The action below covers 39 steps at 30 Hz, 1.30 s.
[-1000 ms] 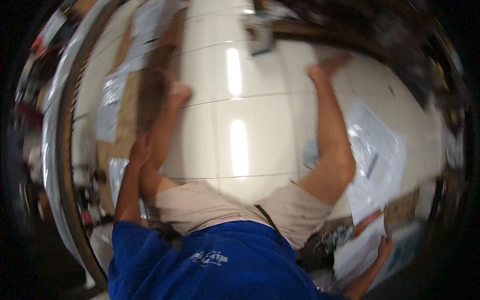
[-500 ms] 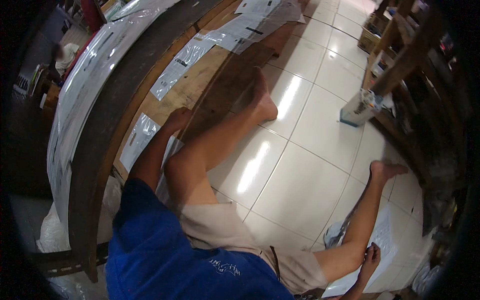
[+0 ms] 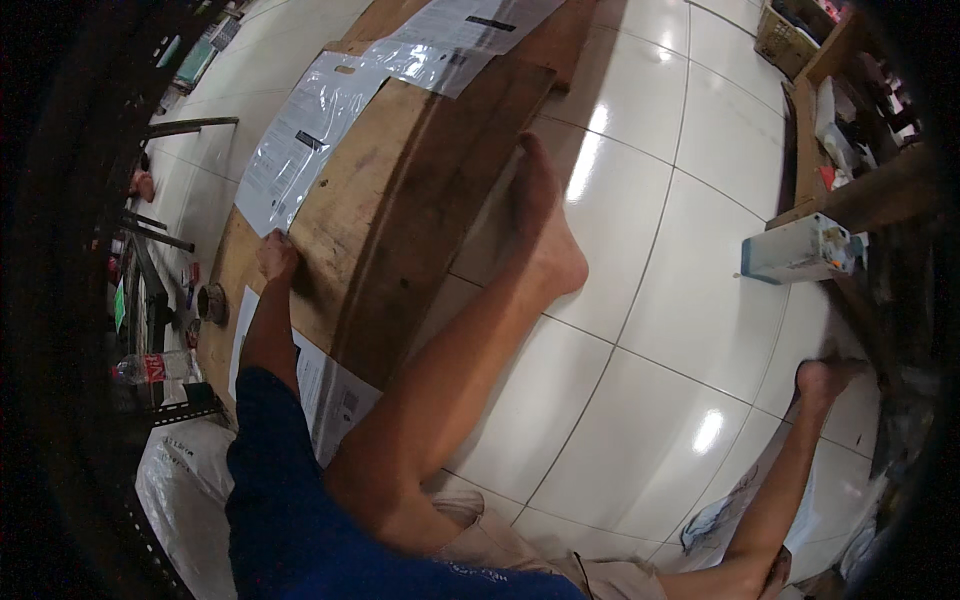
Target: The person sits on the floor and cleans a white plastic bag. They apply liquid from a bottle onto a cloth and wipe the bag's surface repeatedly, flipping it over to clean both sides.
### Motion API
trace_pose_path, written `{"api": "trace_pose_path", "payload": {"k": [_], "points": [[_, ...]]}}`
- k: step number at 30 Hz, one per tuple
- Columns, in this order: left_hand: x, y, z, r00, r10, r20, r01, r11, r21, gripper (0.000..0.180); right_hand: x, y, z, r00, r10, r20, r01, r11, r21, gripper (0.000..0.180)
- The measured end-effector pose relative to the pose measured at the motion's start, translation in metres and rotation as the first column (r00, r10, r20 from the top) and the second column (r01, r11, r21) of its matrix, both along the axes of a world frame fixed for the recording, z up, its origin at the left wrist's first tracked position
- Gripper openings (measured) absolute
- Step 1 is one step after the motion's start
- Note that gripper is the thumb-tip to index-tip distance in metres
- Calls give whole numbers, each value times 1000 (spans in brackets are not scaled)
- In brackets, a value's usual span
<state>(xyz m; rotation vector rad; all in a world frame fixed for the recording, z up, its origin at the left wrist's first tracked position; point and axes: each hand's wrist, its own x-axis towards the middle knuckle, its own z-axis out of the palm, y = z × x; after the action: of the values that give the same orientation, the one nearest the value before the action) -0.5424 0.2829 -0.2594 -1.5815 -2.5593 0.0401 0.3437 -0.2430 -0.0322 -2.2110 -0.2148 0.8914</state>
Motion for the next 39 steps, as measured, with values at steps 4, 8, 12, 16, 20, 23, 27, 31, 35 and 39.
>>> {"api": "trace_pose_path", "payload": {"k": [4,8,12,16,20,23,27,31,35,39], "points": [[45,6,13,1000,3,-17,0,987,160,22,-6,-2,4,990,-131,42,134,989,-63,41],[61,21,37,1000,20,-4,-19,976,218,22,-6,-2,-20,901,-434,-29,434,901,10,36],[108,65,77,939,-335,81,247,818,520,26,9,-27,-56,691,-661,-291,722,638,266,38],[240,65,162,729,-667,153,488,663,568,29,-2,-33,-36,986,-102,-128,142,923,359,45],[397,5,241,488,-836,250,605,531,594,21,2,-65,-62,986,-167,-16,160,911,381,43],[482,-87,263,307,-828,469,545,557,626,17,6,-83,-81,974,-218,-69,225,864,451,43],[540,-172,198,129,-938,322,711,313,630,22,6,-94,-98,980,-201,3,176,862,476,44],[591,-264,145,38,-855,518,828,317,462,19,12,-103,-116,979,-163,119,86,869,487,39],[616,-324,94,151,-693,705,866,437,243,19,-6,-107,-105,964,-171,203,45,859,510,34],[625,-357,75,147,-627,765,919,373,129,27,-24,-117,-87,957,-189,220,68,883,465,36]]}}
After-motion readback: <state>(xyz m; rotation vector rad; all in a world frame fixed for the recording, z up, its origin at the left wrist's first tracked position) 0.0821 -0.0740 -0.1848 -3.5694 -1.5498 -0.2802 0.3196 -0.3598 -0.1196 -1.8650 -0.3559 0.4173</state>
